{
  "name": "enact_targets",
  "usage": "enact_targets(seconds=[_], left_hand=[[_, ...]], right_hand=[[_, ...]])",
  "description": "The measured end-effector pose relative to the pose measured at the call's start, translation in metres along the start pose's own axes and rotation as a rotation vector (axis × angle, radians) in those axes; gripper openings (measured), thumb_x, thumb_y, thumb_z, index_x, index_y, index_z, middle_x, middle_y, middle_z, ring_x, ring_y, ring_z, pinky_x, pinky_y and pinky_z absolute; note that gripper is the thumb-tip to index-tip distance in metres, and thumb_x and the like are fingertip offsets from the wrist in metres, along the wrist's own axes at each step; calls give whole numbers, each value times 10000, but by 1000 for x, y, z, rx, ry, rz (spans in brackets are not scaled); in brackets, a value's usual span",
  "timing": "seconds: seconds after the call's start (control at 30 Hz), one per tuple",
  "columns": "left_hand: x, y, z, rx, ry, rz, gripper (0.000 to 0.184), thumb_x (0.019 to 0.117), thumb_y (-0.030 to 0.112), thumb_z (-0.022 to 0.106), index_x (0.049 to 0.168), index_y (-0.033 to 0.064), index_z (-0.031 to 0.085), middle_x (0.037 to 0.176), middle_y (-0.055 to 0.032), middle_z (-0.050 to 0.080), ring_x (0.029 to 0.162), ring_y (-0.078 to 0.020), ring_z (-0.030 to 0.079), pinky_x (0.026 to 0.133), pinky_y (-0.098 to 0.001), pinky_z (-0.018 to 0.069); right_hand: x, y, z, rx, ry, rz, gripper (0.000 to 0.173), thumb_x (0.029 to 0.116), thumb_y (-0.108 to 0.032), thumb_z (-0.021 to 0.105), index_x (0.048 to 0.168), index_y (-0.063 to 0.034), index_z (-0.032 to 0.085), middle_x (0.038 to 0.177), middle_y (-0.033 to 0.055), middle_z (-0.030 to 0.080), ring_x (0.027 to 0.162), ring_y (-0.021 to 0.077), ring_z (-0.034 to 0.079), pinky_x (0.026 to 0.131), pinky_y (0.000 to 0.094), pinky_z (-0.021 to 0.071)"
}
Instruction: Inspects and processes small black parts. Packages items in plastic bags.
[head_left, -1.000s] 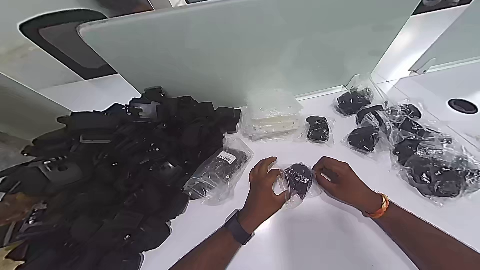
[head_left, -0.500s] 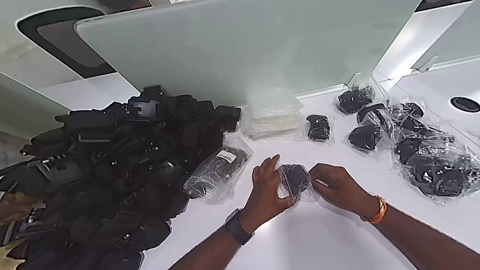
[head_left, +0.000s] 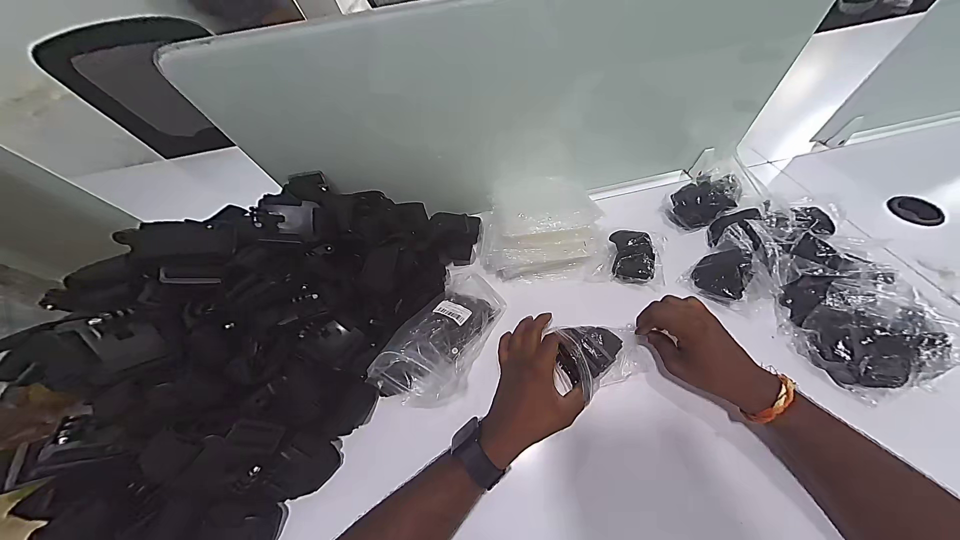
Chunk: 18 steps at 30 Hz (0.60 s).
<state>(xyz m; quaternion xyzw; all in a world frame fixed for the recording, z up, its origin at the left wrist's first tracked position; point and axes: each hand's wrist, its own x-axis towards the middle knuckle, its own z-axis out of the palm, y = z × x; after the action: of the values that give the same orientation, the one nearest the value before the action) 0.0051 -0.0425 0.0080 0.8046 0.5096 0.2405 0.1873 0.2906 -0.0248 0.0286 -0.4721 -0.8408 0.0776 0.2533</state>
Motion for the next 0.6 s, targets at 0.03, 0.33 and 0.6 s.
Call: enact_targets(seconds=[0.03, 0.33, 0.6], left_hand=[[0, 0, 0, 15, 3, 2, 660, 763, 572, 737, 1239, 117, 690, 1558, -93, 474, 1488, -336, 354, 1170, -648, 259], [0, -6, 1, 15, 34, 19, 598, 749, 377, 747, 1292, 144, 652, 1491, -76, 537, 1447, -309, 414, 1159, -634, 284], [1, -12, 3, -135, 86, 109, 537, 785, 153, 682, 1319, 117, 637, 1330, -49, 654, 1309, -239, 557, 1142, -561, 354]], right_hand=[[0, 1, -1, -4, -10, 23, 166, 942, -133, 543, 971, -143, 707, 926, 17, 698, 887, 202, 638, 824, 471, 466], [5, 12, -27, -151, 2, 126, 98, 880, 4, 607, 901, -46, 689, 846, 135, 666, 833, 354, 658, 751, 591, 504], [3, 20, -64, -361, 182, 252, 307, 869, 27, 595, 1154, -37, 688, 1258, 217, 639, 1171, 463, 594, 887, 693, 452]])
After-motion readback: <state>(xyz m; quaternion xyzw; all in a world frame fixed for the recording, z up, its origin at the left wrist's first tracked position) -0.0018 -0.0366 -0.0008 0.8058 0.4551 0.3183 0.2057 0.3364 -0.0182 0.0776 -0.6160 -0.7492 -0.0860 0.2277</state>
